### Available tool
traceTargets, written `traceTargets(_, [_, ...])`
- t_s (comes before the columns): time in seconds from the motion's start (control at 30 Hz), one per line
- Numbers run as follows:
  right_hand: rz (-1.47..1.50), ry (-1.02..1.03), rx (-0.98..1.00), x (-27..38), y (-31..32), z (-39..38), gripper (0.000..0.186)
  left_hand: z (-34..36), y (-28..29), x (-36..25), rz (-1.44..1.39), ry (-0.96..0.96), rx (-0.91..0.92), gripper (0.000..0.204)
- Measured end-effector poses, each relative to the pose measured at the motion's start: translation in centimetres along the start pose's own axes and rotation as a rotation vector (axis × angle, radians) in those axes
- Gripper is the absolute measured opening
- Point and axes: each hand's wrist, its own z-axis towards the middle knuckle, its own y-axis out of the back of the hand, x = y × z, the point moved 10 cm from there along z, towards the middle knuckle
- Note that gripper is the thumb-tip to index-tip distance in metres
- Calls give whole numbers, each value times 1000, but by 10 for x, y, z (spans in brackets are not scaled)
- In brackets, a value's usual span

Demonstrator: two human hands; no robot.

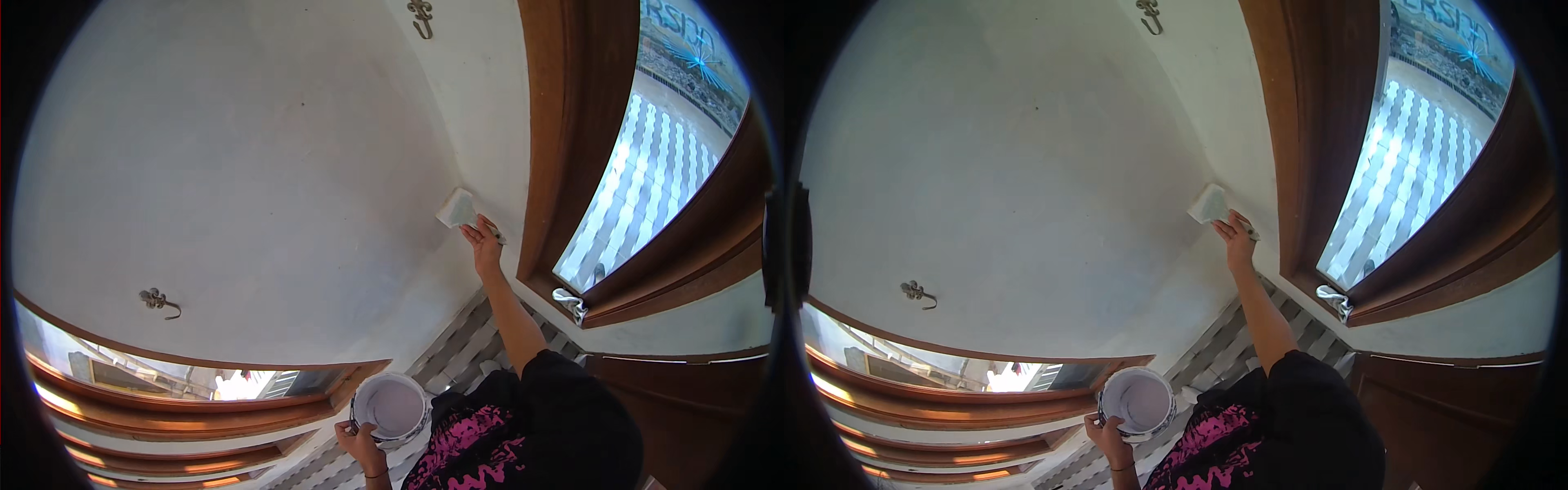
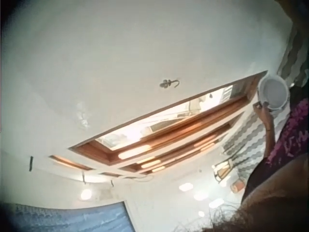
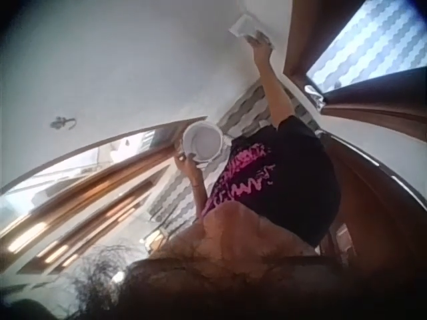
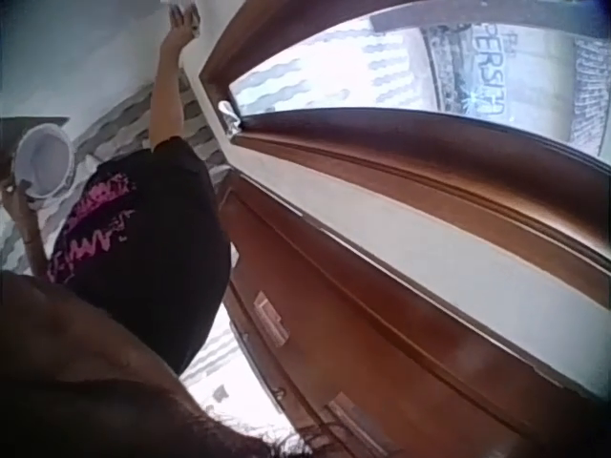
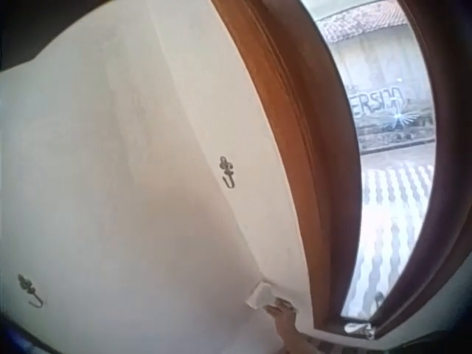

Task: Painting an interior wall using a brush and white paint from a bucket.

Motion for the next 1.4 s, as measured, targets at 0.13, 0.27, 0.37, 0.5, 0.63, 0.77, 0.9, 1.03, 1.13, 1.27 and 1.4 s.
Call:
traceTargets(0.13, [-195, -48, -148, -7, 49, 2, 28, 1, -2, -11, -14, -13, -21, 38])
traceTargets(0.27, [-383, -109, -257, -13, 84, -2, 25, -3, -8, -24, 17, 4, -32, 34])
traceTargets(0.37, [-358, 33, -303, -3, 87, 14, 23, -2, -6, -22, -16, -7, -21, 39])
traceTargets(0.5, [-626, 56, -366, 8, 21, 20, 21, -6, 5, -20, -43, -17, -36, 39])
traceTargets(0.63, [-820, 136, -405, 32, -26, 16, 18, -4, 6, -20, -36, 0, -32, 38])
traceTargets(0.77, [-586, 84, -276, 57, -81, 1, 22, 0, 2, -23, -25, 7, -18, 34])
traceTargets(0.9, [-309, 21, -7, 88, -135, -4, 21, 8, -3, -21, -34, -14, 10, 33])
traceTargets(1.03, [-108, 35, 220, 97, -171, -17, 23, 7, -8, -26, -34, -19, 6, 33])
traceTargets(1.13, [-62, 42, 263, 69, -159, -16, 25, 5, -6, -25, -65, -11, 3, 34])
traceTargets(1.27, [-91, 56, 134, 26, -94, -20, 24, -2, 0, -27, -87, -17, -35, 34])
traceTargets(1.4, [-293, 88, -28, 2, -11, -26, 18, -8, 10, -23, -50, 37, -54, 36])
